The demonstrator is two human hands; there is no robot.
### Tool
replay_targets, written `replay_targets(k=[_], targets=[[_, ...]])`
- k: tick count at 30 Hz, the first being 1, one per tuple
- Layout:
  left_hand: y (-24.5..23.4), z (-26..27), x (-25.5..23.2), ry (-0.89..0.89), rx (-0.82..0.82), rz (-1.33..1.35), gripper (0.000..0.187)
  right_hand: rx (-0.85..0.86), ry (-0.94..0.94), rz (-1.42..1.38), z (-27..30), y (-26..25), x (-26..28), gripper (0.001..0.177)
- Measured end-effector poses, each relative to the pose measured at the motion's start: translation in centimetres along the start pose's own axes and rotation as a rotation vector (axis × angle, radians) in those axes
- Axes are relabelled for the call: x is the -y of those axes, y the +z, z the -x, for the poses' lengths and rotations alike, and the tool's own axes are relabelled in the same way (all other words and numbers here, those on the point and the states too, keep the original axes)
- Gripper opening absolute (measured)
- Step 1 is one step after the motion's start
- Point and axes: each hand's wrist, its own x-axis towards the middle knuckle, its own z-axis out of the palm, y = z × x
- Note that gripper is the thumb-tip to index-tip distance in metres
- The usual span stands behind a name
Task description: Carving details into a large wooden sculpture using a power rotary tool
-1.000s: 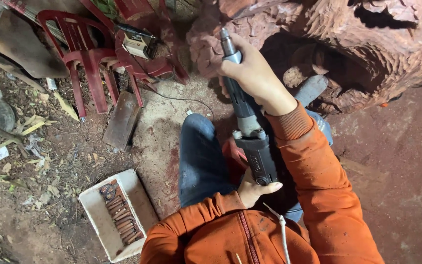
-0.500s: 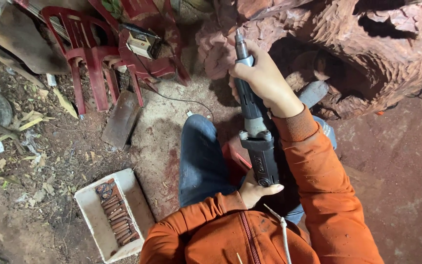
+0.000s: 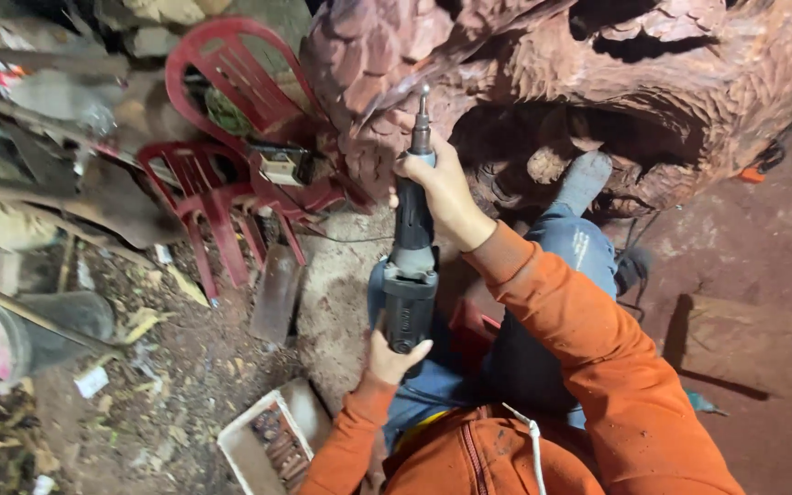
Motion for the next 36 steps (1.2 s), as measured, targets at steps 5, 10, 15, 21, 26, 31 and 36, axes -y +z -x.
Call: replay_targets(k=[5, 10, 15, 21, 26, 31, 36], targets=[[-7.2, -2.0, -3.0, 0.07, 0.039, -0.218, 0.08, -0.055, -0.009, -0.211, -1.8, -0.5, -3.5, 0.015], [-11.8, -1.4, -9.7, 0.015, 0.08, -0.343, 0.082, -0.091, -0.019, -0.366, -1.7, 0.0, -2.4, 0.011], [-13.7, 0.1, -17.6, 0.011, 0.236, -0.266, 0.069, -0.01, 0.149, -0.618, -3.6, -1.4, -5.3, 0.064], [-15.1, -0.6, -19.8, 0.036, 0.225, -0.398, 0.067, -0.005, 0.116, -0.708, -4.2, -1.1, -5.1, 0.022], [-15.7, -1.5, -19.8, 0.088, 0.227, -0.368, 0.076, -0.025, 0.082, -0.733, -4.0, -0.8, -4.0, 0.057], [-15.0, -1.8, -19.4, 0.103, 0.183, -0.459, 0.076, 0.005, 0.042, -0.718, -4.1, -1.1, -3.6, 0.038], [-15.1, -1.4, -18.2, 0.061, 0.199, -0.378, 0.072, -0.015, 0.077, -0.655, -4.1, -1.3, -4.5, 0.061]])
